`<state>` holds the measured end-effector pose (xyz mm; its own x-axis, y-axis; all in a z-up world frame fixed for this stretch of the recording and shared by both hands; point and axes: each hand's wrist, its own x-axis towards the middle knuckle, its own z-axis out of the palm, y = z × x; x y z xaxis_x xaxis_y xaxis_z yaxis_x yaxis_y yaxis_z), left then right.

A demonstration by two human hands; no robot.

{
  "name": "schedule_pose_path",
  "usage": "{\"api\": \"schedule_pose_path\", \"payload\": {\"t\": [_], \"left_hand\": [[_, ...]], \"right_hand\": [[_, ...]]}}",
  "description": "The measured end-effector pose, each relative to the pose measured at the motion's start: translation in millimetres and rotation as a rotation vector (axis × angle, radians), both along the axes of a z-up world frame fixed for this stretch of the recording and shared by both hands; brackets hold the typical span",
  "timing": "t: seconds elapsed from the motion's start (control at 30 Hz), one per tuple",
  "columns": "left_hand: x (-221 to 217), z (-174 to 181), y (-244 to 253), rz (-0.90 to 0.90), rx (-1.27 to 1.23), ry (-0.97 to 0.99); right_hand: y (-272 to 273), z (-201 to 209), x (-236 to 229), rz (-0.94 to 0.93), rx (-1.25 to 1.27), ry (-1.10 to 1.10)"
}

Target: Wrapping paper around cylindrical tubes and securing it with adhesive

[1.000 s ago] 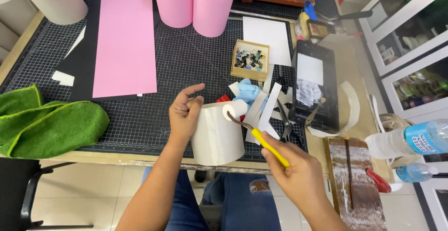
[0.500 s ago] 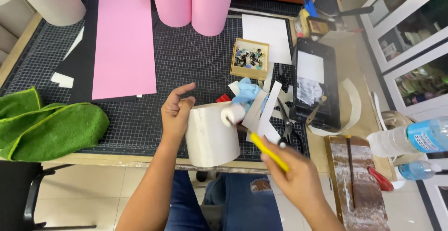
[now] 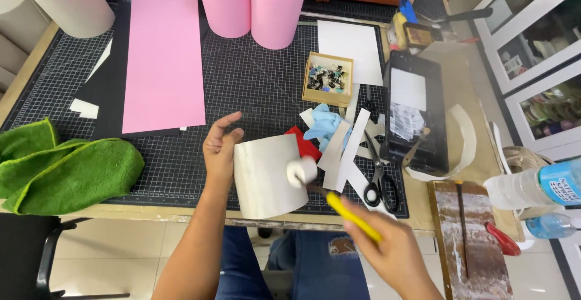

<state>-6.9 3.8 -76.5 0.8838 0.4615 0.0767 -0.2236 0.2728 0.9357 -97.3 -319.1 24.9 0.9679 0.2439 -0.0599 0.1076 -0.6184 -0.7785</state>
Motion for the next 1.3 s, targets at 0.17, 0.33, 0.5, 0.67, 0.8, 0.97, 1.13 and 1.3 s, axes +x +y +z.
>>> {"api": "schedule_pose_path", "payload": {"t": [0.17,0.33,0.5,0.67,0.8,0.97,1.13,1.3], "left_hand": [[4,-13,9,-0.059,-0.096,-0.049],[-1,3,2,-0.126,-0.091,-0.021],[2,-8,12,-0.021,-0.134,0.028],[2,-8,11,-0.091,-0.169,0.012],[4,-7,9,-0.106,-0.107,-0.010],[-1,-7,18,0.004,-0.207,0.095],[-6,-13,18,-0.031,-0.216,0.110],[2,-15,23,-0.058,-0.161,0.080]], "right_hand": [[-12,3,-13,-0.030,0.120,0.204],[18,-9,22,-0.007,0.074,-0.076],[-8,-8,-12,-0.030,0.090,0.227],[-4,-9,-3,-0.105,0.083,0.285],[30,-13,37,-0.037,0.202,-0.028],[-3,-21,-11,-0.119,0.188,0.327],[-5,-23,-5,-0.036,0.139,0.306],[33,-23,39,-0.054,0.219,0.124]]}}
